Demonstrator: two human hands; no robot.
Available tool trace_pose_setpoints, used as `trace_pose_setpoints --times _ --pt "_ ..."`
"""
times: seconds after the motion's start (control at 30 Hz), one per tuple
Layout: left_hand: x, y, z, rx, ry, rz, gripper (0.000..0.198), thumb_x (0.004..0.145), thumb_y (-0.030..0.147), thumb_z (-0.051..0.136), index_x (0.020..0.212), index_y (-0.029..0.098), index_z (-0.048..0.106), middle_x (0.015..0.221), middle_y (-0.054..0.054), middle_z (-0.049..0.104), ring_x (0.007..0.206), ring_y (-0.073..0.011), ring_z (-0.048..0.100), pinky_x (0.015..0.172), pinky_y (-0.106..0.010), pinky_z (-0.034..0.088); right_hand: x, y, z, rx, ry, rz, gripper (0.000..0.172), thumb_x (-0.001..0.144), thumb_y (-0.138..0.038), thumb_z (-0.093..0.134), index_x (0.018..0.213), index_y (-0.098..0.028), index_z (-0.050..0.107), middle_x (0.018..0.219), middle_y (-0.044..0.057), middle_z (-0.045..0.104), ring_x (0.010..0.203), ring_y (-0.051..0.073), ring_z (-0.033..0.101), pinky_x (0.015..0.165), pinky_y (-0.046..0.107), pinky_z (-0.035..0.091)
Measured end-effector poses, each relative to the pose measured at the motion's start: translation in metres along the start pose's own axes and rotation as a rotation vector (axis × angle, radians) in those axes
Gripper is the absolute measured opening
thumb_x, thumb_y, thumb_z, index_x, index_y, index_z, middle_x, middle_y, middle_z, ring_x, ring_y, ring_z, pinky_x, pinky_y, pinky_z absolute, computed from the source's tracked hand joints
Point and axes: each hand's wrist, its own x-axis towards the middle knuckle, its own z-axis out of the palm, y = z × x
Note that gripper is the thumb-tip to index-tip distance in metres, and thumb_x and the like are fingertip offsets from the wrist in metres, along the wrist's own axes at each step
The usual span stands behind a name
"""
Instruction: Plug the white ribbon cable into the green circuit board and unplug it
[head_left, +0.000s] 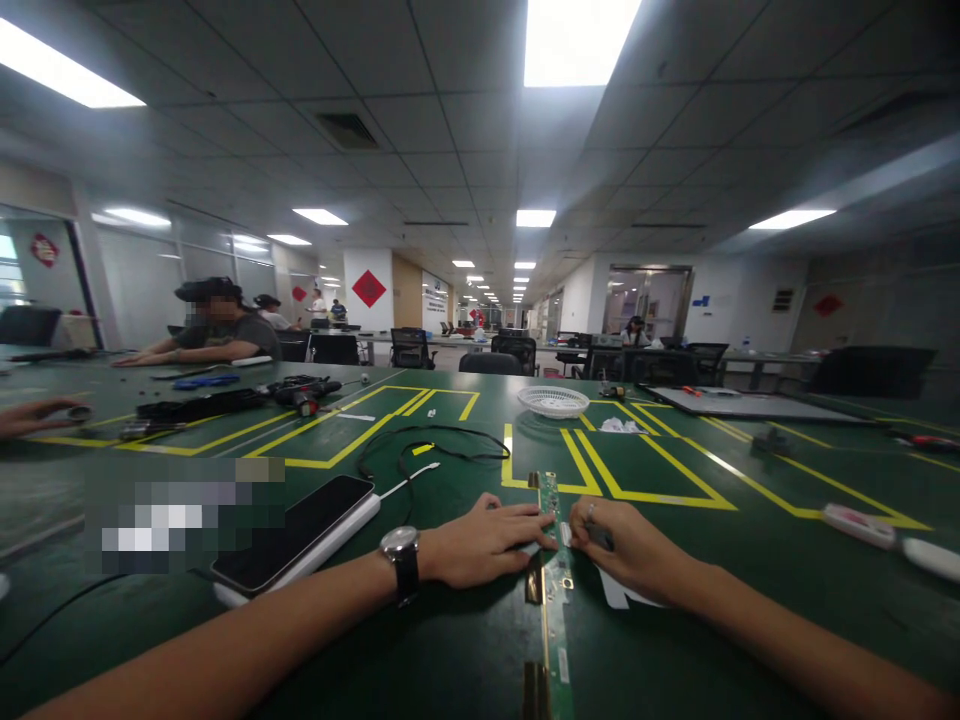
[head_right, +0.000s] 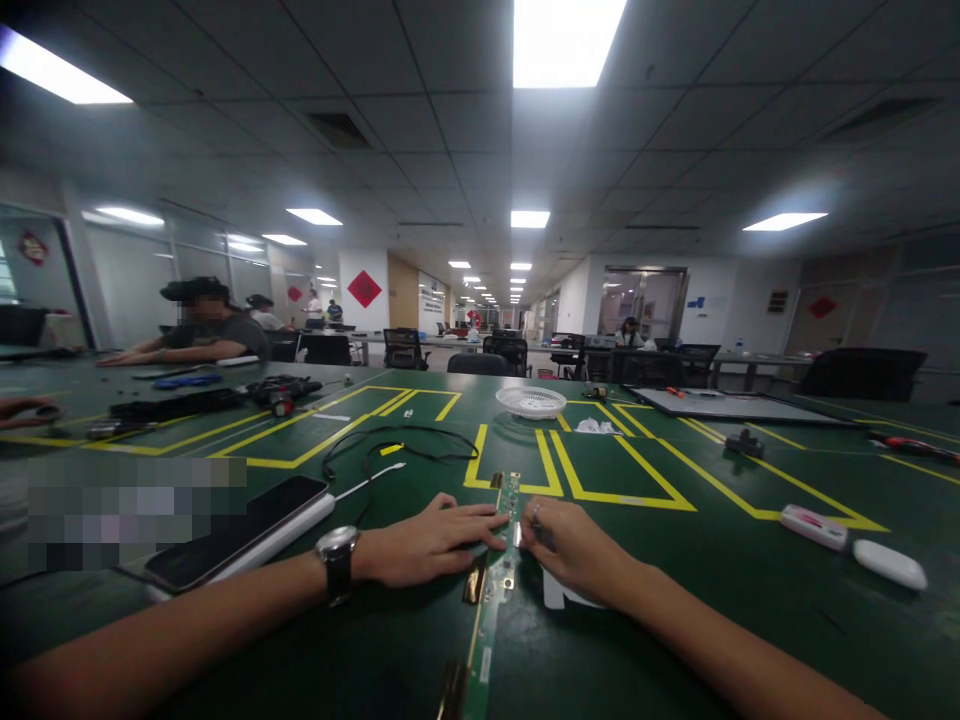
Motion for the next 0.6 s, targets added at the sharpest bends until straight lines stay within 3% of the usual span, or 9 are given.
trace_pose_setpoints --times 0.1,0.2,0.4,0.5,0.6 --pt "0.0 0.003 -0.002 -0.037 0.005 -0.017 0.041 0.1 0.029 0.037 0.139 0.035 0.044 0.157 0.0 0.031 0.144 -0.027 0.028 0.104 -0.048 0.025 -0.001 0.003 -0.004 0.016 -0.029 0.026 0.004 0.094 -0.021 0.052 0.09 -0.02 0.054 0.089 0.001 0.06 0.079 0.015 0.056 0.072 0.029 0.045" --pt "-0.001 0.003 -0.002 -0.1 0.051 -0.036 0.044 0.096 0.022 0.04 0.138 0.035 0.044 0.157 0.001 0.031 0.143 -0.0258 0.031 0.106 -0.048 0.027 0.0 0.003 -0.01 0.024 -0.054 0.025 0.013 0.1 -0.025 0.044 0.097 -0.021 0.055 0.093 0.002 0.062 0.083 0.015 0.058 0.074 0.031 0.047" --pt "-0.003 -0.004 0.0 -0.211 0.342 -0.104 0.045 0.091 0.014 0.043 0.133 0.03 0.048 0.154 0.0 0.036 0.141 -0.0223 0.032 0.114 -0.045 0.024 0.004 -0.002 -0.013 0.02 -0.113 -0.169 0.03 0.099 -0.013 0.037 0.113 -0.025 0.06 0.122 0.005 0.062 0.115 0.018 0.055 0.101 0.038 0.044" --pt "-0.004 -0.005 0.0 -0.227 0.428 -0.151 0.041 0.091 0.013 0.043 0.128 0.027 0.053 0.15 -0.001 0.042 0.138 -0.0224 0.035 0.115 -0.046 0.025 0.004 0.0 -0.014 -0.012 -0.178 -0.169 0.033 0.096 -0.011 0.038 0.115 -0.025 0.062 0.127 0.006 0.061 0.117 0.018 0.055 0.101 0.038 0.046" --pt "-0.004 -0.003 0.0 -0.213 0.428 -0.167 0.038 0.093 0.014 0.043 0.127 0.027 0.055 0.148 -0.002 0.044 0.137 -0.0229 0.036 0.115 -0.046 0.026 0.002 0.01 -0.019 -0.122 -0.155 -0.112 0.031 0.095 -0.015 0.042 0.115 -0.024 0.064 0.123 0.006 0.064 0.112 0.02 0.059 0.097 0.038 0.048"
